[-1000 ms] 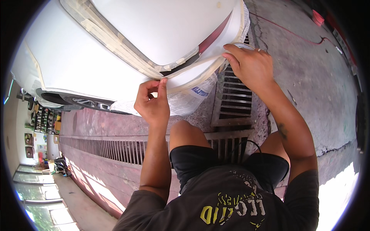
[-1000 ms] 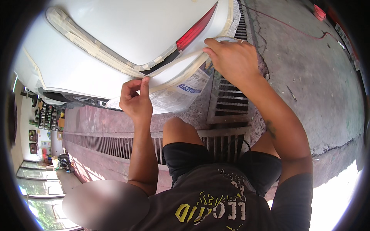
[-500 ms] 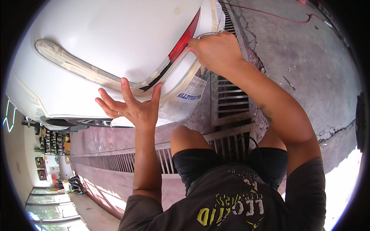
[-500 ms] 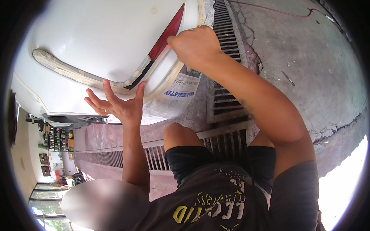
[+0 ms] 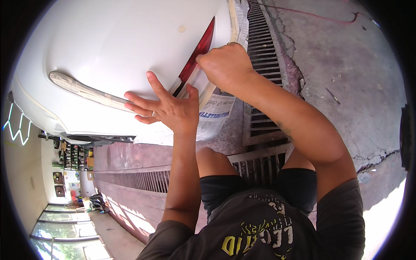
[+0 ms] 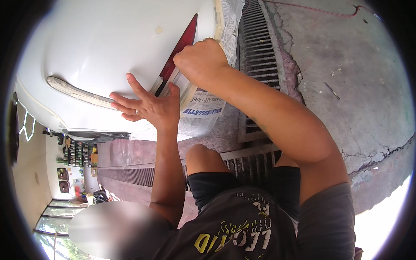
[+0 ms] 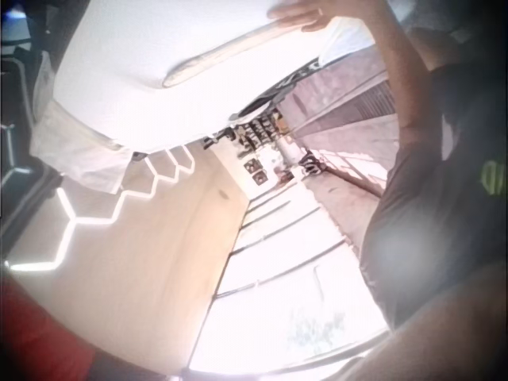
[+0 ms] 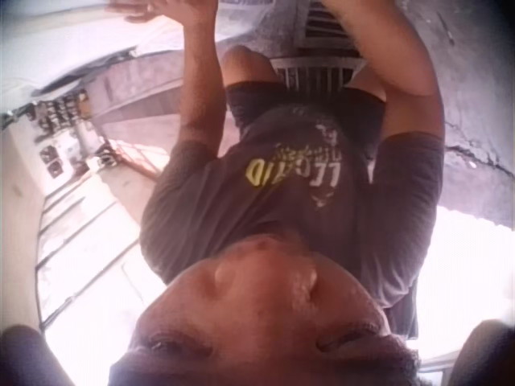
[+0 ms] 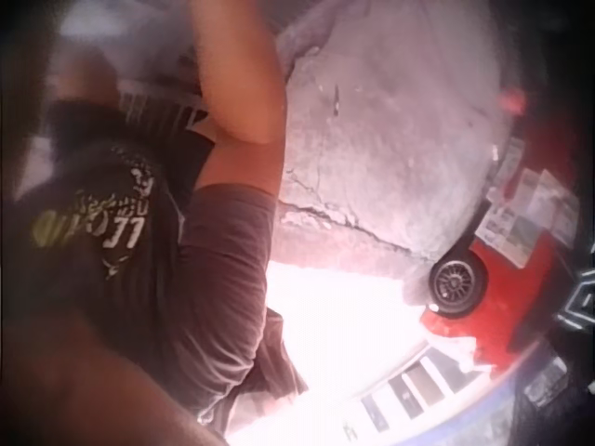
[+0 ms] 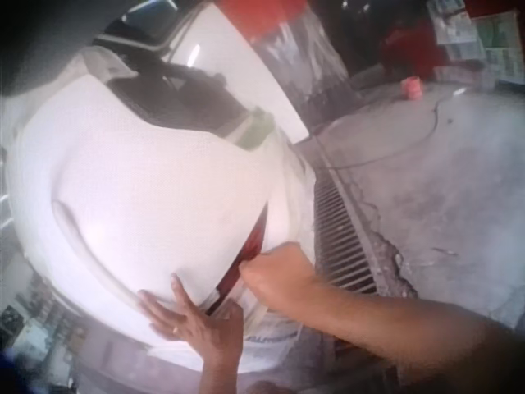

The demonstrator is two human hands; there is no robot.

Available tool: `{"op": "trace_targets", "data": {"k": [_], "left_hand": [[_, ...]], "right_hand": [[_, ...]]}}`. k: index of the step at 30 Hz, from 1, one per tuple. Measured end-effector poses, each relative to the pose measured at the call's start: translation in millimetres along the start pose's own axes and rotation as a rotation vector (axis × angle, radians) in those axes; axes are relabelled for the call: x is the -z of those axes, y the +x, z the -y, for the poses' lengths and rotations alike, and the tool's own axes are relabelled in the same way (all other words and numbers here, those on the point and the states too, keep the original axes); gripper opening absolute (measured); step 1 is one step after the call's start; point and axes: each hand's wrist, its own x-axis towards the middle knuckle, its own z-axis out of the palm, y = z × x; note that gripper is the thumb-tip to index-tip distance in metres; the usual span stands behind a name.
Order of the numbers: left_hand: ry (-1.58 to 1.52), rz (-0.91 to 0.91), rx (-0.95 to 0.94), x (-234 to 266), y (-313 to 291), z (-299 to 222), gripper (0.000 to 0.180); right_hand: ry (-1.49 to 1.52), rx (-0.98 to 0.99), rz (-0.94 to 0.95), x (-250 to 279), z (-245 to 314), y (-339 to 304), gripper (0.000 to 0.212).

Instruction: The person applies masking tape to the rear of a white car, covering the taillight and bumper edges to prepare for painting. They smooth the tape along the contours of the vehicle.

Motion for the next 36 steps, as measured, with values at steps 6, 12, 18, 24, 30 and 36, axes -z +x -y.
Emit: {"op": "trace_targets", "data": {"k": [6,12,18,24,30,36], "left_hand": [[0.085,-0.032,0.047,-8.4,4.7,-4.6,0.122],[0.115,0.003,0.059,0.7,7.1,-22.0,0.124],[0.200,0.119,-0.145,15.0,38.3,-25.5,0.121],[0.075,0.149,-0.267,3.1,45.0,-27.4,0.085],[0.073,0.190,-0.260,6.1,40.2,-29.4,0.088],[0.229,0.228,-0.228,-0.5,32.8,-17.4,0.098]], "right_hand": [[0.088,0.055,0.060,12.2,-0.9,-8.2,0.010],[0.060,0.143,-0.011,6.5,-4.7,-6.0,0.005],[0.055,0.155,0.039,20.7,-3.1,9.4,0.007],[0.130,0.258,-0.012,16.4,-6.5,11.7,0.007],[-0.047,0.462,-0.102,29.5,-10.9,14.9,0.009],[-0.044,0.426,-0.532,56.0,-30.0,20.5,0.010]]}}
